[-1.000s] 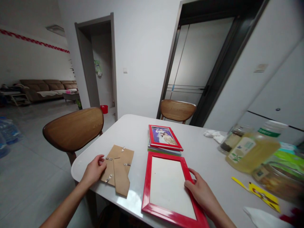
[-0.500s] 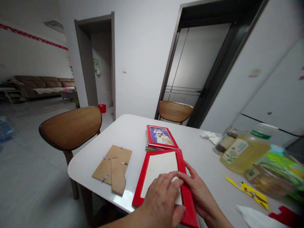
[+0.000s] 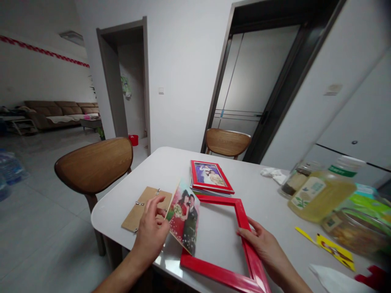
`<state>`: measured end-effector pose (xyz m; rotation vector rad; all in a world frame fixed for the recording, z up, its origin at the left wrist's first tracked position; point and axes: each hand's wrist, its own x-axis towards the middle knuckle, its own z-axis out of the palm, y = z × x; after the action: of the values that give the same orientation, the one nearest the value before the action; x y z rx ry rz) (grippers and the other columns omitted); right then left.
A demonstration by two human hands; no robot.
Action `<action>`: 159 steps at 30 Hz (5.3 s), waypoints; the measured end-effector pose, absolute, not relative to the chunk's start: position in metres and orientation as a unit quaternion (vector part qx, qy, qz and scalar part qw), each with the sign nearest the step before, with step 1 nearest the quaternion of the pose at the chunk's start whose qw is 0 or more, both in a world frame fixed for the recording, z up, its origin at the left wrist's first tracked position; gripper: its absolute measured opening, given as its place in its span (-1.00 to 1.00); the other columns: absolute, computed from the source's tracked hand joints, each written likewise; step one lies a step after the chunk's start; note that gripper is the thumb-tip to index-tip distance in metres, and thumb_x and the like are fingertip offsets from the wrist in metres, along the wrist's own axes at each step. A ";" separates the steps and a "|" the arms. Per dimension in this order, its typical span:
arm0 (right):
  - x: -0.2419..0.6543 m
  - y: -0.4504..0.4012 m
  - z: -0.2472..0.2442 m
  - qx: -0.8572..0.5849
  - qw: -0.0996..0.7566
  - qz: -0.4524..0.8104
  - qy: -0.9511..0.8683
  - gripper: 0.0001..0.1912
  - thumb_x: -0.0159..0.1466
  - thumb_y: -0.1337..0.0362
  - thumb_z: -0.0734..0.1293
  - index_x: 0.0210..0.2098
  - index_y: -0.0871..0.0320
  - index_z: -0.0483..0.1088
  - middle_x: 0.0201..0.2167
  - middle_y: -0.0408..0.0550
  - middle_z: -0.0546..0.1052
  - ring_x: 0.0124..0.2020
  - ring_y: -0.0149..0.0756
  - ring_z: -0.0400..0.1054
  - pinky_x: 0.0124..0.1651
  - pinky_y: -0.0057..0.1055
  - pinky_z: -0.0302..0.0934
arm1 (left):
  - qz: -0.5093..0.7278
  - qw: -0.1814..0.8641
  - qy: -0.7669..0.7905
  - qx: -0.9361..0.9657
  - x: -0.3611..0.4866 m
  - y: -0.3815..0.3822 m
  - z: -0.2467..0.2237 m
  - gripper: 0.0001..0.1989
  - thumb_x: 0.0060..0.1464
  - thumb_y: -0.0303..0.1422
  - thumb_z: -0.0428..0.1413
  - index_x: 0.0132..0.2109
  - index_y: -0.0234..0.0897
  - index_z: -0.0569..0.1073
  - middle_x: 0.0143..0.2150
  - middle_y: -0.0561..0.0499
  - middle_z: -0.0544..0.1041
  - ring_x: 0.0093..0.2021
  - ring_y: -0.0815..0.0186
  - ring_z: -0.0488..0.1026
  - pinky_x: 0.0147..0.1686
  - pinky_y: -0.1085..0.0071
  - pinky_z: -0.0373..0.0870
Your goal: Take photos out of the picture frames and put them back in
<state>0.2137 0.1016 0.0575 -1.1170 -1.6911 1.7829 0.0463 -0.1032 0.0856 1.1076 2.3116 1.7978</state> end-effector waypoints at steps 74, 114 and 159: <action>0.193 0.119 0.044 -0.367 0.149 0.444 -0.804 -0.62 0.09 0.21 0.07 -0.17 0.25 0.29 -0.33 0.03 0.50 -0.35 -0.23 0.39 -0.36 -0.39 0.21 | 0.325 0.083 0.685 0.647 0.092 -0.084 0.015 -0.52 -0.13 -0.37 0.07 -0.01 -0.36 0.21 0.11 -0.30 0.18 0.13 0.05 0.07 0.06 0.07 0.01; 0.075 -0.040 0.047 -0.174 0.135 0.273 -0.937 -0.55 -0.09 0.27 0.28 -0.17 0.19 0.26 -0.23 0.04 0.33 -0.17 -0.18 0.18 -0.16 -0.31 0.12 | 0.243 -0.070 0.826 0.504 -0.009 -0.197 0.000 -0.47 -0.16 -0.42 0.12 0.03 -0.20 0.25 0.11 -0.16 0.22 0.09 0.09 0.16 0.01 0.13 0.17; 0.229 0.055 0.019 -0.097 0.191 0.032 -0.976 -0.67 0.12 0.16 0.18 -0.10 -0.07 0.30 0.01 -0.03 0.27 0.01 -0.16 0.11 -0.09 -0.18 0.10 | 0.241 0.130 0.706 0.653 0.078 -0.085 0.038 -0.53 -0.07 -0.18 0.08 -0.02 -0.30 0.26 0.13 -0.14 0.19 0.15 0.18 0.05 0.11 0.16 -0.08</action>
<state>0.2286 0.0548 0.0190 -0.2727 -2.7426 0.0886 0.0778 -0.0848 0.0381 1.8960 2.0526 0.7017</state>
